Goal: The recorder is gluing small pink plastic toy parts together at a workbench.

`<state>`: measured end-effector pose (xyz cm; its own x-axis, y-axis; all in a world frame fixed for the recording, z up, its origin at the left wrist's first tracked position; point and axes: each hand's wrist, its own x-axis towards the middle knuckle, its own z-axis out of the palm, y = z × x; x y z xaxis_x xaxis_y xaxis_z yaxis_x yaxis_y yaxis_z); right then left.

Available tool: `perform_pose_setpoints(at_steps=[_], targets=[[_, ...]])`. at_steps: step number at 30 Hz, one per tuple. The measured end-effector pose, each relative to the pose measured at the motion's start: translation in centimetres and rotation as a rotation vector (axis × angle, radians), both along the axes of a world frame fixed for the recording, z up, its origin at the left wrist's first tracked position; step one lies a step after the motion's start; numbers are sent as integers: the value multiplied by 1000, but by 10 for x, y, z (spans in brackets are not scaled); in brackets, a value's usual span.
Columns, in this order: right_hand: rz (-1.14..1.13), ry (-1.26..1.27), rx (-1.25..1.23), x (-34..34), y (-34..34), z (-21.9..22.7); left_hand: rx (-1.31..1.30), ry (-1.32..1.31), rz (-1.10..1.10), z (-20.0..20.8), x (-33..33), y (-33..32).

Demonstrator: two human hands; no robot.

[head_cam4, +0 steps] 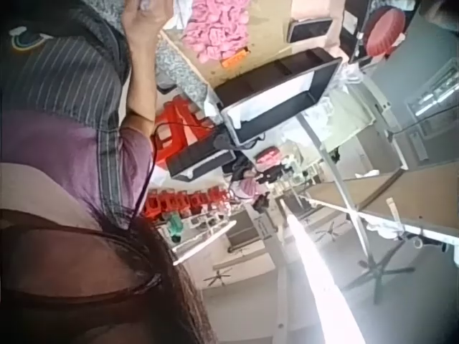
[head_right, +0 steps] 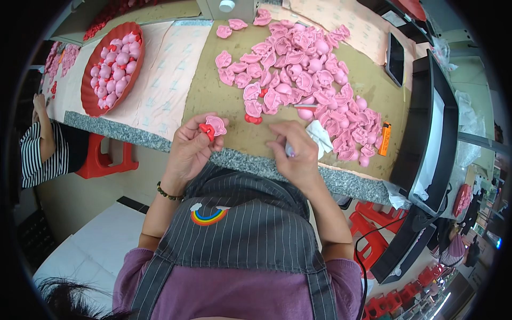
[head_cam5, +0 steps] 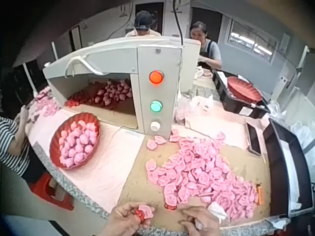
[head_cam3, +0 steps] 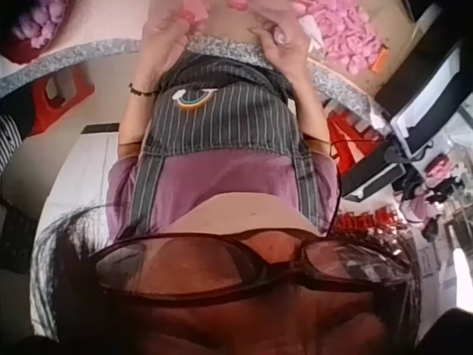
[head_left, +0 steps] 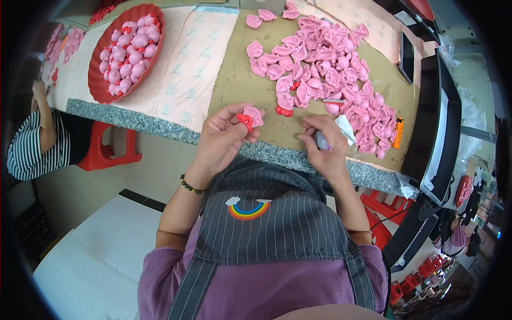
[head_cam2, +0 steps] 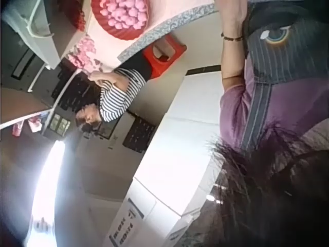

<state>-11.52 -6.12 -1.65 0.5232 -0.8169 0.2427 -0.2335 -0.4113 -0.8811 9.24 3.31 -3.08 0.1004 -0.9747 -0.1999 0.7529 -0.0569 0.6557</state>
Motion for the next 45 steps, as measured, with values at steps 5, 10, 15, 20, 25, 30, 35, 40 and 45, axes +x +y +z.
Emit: perform_pose_setpoints(at_steps=[5,10,15,20,25,30,35,40,45], targets=[[76,-14,-92,-19,-13,6,1,-15,-2,1,-1,0],[-293,-78,-157,-38,-64,29,-37,18,17,-2,0,2],[-486,319,-298,-67,-125,24,-52,54,10,-3,1,0],[-386,574,-248,-64,-136,23,-44,44,19,-2,-1,-5],[-392,678,-163,-60,-129,28,-32,20,-2,1,-2,-8],[-418,-167,276,-52,-100,39,-39,59,-100,5,-11,-8],[-250,-343,402,-25,-52,38,-62,267,-196,18,-34,-28],[-91,-209,-251,-3,-16,19,-118,451,-118,8,-50,-42],[-43,-270,-116,8,2,14,-70,403,-63,-1,-43,-35]])
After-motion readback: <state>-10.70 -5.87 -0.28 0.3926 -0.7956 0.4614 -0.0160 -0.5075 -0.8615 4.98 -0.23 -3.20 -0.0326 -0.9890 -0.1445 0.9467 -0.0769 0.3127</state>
